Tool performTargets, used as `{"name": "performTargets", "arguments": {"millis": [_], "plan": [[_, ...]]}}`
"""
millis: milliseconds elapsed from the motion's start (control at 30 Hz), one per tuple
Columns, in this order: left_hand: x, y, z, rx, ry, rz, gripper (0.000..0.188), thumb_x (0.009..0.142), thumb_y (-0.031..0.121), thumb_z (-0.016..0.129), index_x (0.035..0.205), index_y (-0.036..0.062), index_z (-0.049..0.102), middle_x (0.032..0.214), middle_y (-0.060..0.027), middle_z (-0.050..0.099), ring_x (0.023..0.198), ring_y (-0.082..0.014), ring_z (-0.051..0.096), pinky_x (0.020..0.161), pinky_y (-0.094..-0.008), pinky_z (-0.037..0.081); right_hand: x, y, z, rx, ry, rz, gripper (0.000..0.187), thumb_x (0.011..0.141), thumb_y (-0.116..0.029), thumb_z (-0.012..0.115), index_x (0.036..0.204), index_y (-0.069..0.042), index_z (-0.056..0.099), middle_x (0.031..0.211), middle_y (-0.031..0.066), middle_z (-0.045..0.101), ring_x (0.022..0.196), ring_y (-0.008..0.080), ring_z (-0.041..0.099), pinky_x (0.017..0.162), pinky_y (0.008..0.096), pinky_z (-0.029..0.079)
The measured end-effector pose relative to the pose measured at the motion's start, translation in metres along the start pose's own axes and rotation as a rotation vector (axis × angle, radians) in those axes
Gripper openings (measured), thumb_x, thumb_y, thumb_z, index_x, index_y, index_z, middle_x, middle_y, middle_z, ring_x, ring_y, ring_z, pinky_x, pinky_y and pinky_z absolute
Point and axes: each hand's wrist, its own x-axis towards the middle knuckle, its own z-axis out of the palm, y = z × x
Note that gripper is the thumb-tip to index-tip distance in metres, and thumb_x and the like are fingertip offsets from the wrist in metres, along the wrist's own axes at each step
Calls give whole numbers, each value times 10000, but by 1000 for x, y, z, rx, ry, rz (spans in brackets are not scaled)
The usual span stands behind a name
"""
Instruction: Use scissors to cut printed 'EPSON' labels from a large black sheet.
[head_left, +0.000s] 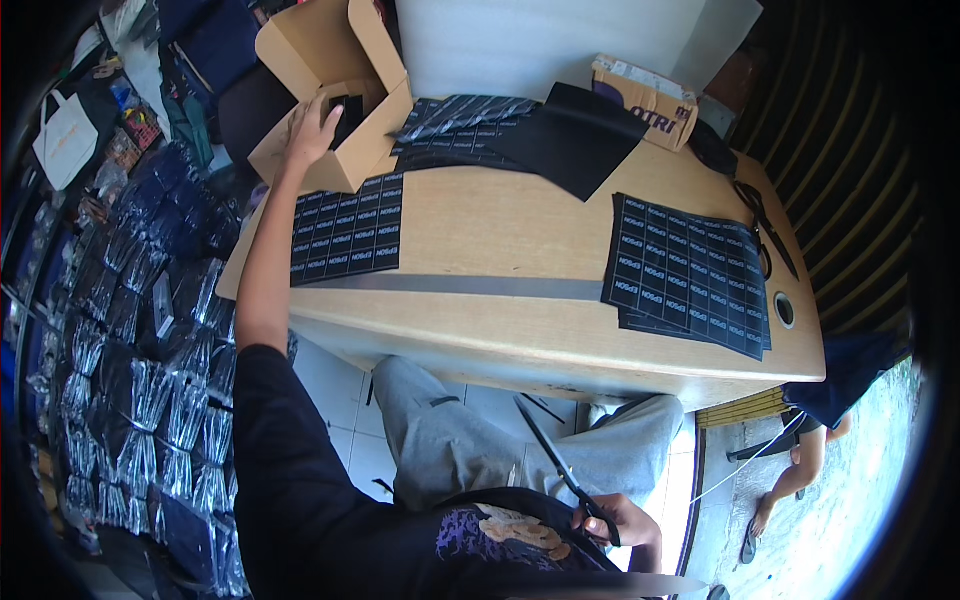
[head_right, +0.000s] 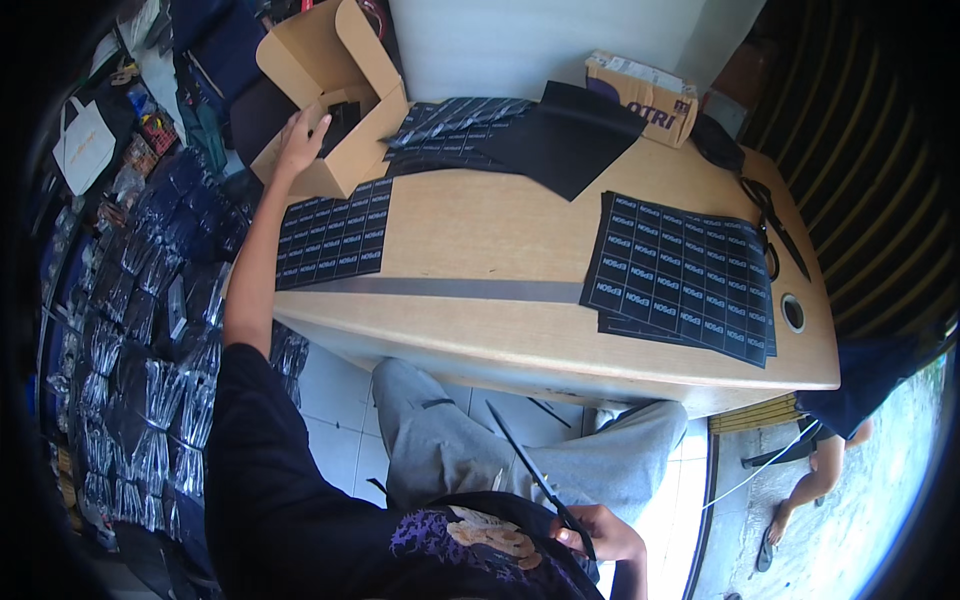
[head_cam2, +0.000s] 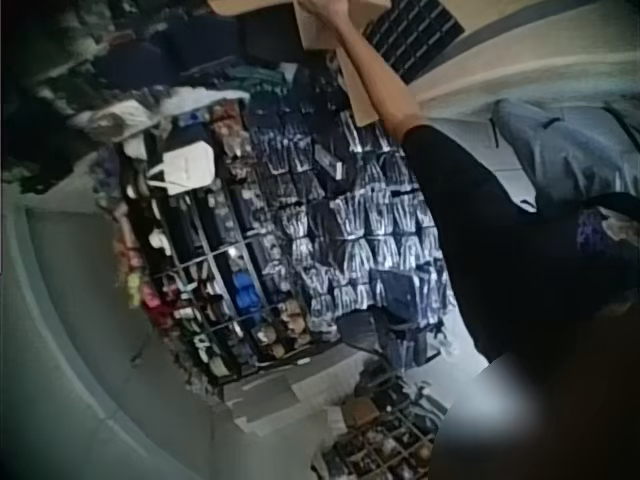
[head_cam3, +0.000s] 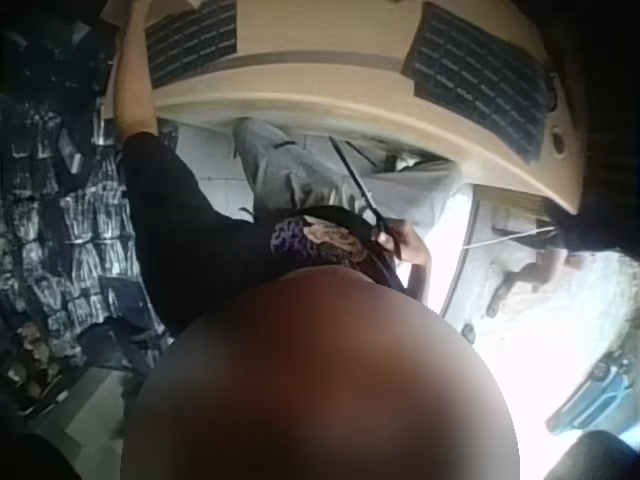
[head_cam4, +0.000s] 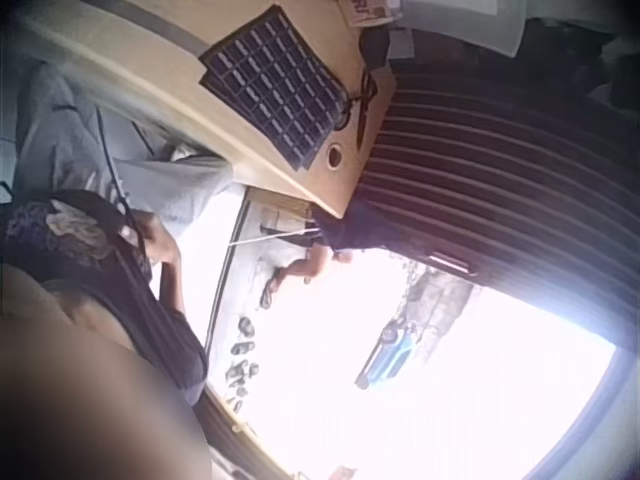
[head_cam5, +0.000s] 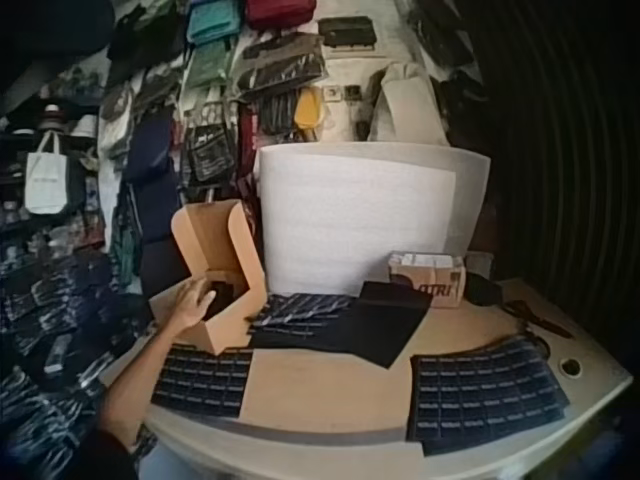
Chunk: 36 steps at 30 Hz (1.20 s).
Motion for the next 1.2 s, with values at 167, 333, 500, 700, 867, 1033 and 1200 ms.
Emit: {"name": "performTargets", "arguments": {"millis": [167, 333, 500, 700, 867, 1033, 1200], "plan": [[-164, 80, -36, 61, -24, 241, 602, 890, 504, 456, 1279, 44, 469, 1357, -224, 380, 1292, -364, 319, 1043, -477, 244, 9, -3, -9, 171, -74, -76, 497, 842, -428, 626, 927, 60, 590, 559, 4, 515, 475, 71, 487, 440, 214, 345], [-249, 101, -10, 63, -385, 1, 864, 878, 633, 300, 1385, -63, 237, 1462, -251, 171, 1383, -349, 102, 1094, -504, 60, 22, -11, 2, 235, 15, -210, 657, 794, -568, 606, 885, 80, 544, 535, 36, 504, 468, 100, 495, 452, 228, 368], [-266, 119, -14, 90, -395, 73, 844, 884, 617, 317, 1402, -41, 210, 1480, -206, 163, 1392, -307, 97, 1106, -478, 45, 25, -10, 4, 265, 53, -215, 677, 784, -578, 609, 898, 86, 537, 536, 42, 509, 466, 107, 504, 456, 239, 395], [-301, 164, -17, -1, -446, 346, 858, 874, 621, 358, 1406, -35, 204, 1478, -210, 160, 1392, -304, 97, 1108, -476, 37, 36, -13, 11, 225, 55, -212, 670, 793, -585, 594, 899, 75, 542, 530, 22, 502, 466, 90, 490, 451, 227, 359], [-325, 204, -4, -26, -397, 459, 856, 881, 605, 363, 1399, -56, 195, 1468, -235, 167, 1386, -340, 98, 1096, -509, 42, 49, -17, 15, 164, 126, -251, 662, 792, -600, 585, 888, 55, 553, 544, 3, 502, 469, 68, 472, 454, 215, 341], [-344, 238, 6, -97, -315, 480, 862, 875, 596, 384, 1376, -88, 228, 1451, -270, 178, 1377, -375, 108, 1067, -569, 59, 56, -22, 16, 138, 245, -302, 678, 775, -607, 600, 917, 53, 537, 557, -13, 486, 471, 63, 465, 446, 210, 336], [-357, 257, 8, -124, -319, 503, 851, 878, 554, 417, 1375, -103, 204, 1452, -285, 141, 1378, -392, 72, 1062, -581, 23, 55, -28, 17, 225, 260, -325, 694, 755, -601, 622, 929, 62, 512, 576, -14, 453, 477, 69, 467, 448, 206, 337]]}}
